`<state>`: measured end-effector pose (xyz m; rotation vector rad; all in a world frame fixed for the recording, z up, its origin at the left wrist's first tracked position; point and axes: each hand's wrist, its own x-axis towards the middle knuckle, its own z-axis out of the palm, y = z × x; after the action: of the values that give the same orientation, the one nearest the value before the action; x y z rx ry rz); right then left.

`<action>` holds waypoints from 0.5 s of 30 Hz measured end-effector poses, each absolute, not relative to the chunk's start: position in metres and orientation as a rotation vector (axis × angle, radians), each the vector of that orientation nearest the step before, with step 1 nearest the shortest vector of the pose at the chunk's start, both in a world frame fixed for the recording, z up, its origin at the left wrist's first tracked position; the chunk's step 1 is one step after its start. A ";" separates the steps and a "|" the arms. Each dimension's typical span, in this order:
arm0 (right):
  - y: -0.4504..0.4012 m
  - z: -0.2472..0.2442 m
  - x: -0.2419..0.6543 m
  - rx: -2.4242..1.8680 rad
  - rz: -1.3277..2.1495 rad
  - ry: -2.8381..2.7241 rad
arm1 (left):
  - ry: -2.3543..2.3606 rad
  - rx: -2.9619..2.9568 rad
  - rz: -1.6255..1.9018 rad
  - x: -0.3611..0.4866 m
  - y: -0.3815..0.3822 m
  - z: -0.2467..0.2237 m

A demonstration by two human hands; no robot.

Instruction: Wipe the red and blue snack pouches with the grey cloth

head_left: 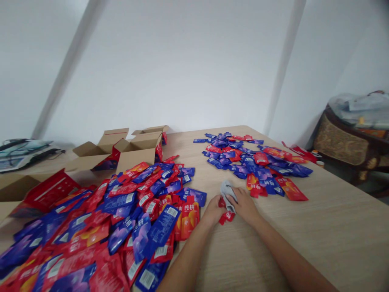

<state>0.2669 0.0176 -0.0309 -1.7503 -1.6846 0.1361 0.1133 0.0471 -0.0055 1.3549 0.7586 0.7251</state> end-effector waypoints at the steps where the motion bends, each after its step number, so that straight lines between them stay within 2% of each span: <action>1: 0.018 -0.029 0.270 -1.733 0.212 -1.624 | 0.699 1.359 0.744 0.113 0.047 -0.006; 5: 0.021 -0.023 0.284 -1.626 0.606 -1.356 | 0.617 1.279 0.659 0.110 0.048 -0.011; 7: 0.022 -0.021 0.287 -1.568 0.690 -1.233 | 0.633 1.238 0.564 0.109 0.049 -0.011; 12: 0.022 -0.017 0.279 -1.571 0.579 -1.080 | 0.679 1.343 0.357 0.103 0.053 0.006; 15: 0.022 -0.012 0.282 -1.626 0.523 -1.015 | 0.742 1.374 0.396 0.086 0.063 0.023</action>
<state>0.2818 0.0216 -0.0122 -1.6263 -1.0150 0.5226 0.0861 0.0625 0.0235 1.3742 0.7419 0.3957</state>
